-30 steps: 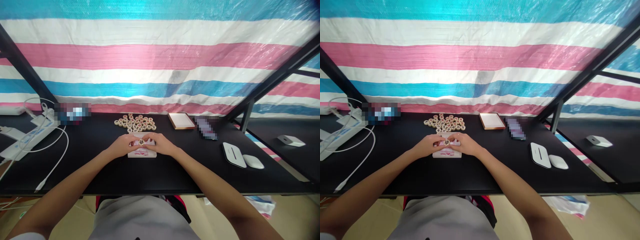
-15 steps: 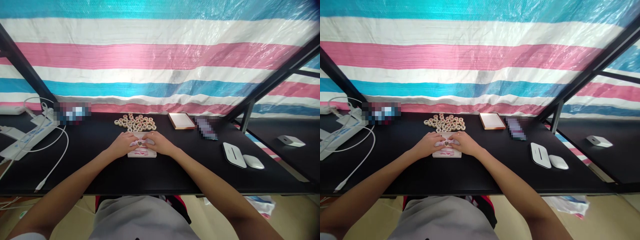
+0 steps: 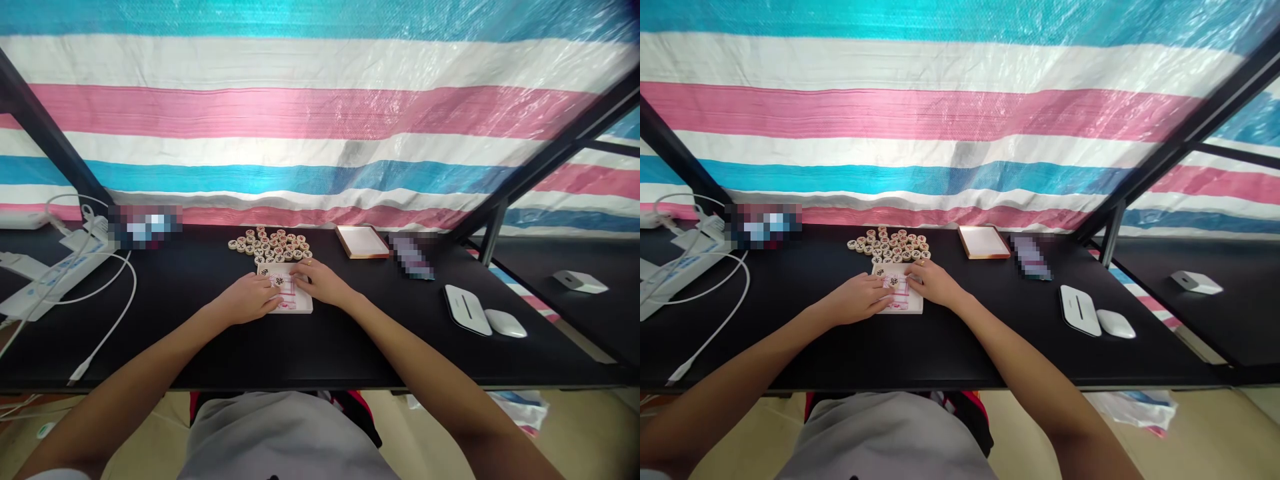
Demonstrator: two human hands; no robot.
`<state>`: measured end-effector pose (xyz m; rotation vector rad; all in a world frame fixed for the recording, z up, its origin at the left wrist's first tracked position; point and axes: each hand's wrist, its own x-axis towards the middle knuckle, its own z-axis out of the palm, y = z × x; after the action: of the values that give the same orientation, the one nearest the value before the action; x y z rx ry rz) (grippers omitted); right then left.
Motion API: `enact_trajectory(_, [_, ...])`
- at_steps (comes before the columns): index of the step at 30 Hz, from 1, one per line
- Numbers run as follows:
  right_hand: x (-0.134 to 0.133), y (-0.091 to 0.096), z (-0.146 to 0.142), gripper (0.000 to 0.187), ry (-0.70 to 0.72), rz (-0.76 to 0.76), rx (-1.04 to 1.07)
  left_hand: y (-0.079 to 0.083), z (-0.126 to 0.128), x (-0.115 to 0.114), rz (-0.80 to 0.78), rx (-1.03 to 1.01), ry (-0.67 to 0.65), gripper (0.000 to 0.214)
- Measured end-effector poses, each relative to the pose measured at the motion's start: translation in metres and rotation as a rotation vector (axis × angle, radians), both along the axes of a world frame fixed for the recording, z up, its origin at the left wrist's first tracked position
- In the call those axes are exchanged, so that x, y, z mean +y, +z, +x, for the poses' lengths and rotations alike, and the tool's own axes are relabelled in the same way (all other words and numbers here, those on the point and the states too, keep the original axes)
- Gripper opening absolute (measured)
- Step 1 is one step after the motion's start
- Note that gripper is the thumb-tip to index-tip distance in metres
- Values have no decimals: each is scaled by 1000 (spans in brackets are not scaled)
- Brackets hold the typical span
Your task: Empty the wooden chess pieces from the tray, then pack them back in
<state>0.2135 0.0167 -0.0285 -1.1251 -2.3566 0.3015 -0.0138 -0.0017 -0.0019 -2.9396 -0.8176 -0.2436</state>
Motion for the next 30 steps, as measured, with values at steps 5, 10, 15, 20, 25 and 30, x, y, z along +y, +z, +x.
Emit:
enact_trajectory(5, [0,-1,0,16,2,-7,1,0,-1,3,25,3,5,36])
enact_trajectory(10, [0,-1,0,16,4,-9,-2,-4,-1,3,48,-6,66,40])
enact_trajectory(15, [0,1,0,16,6,1,-8,-6,-1,4,42,-5,126,46])
enact_trajectory(20, [-1,3,0,16,0,-8,-14,-6,0,4,49,5,150,47])
enact_trajectory(25, [-1,3,-1,16,5,-9,-10,-7,-1,5,73,-6,153,47])
enact_trajectory(30, [0,1,-1,15,5,-18,-15,-3,-5,13,56,-93,81,41])
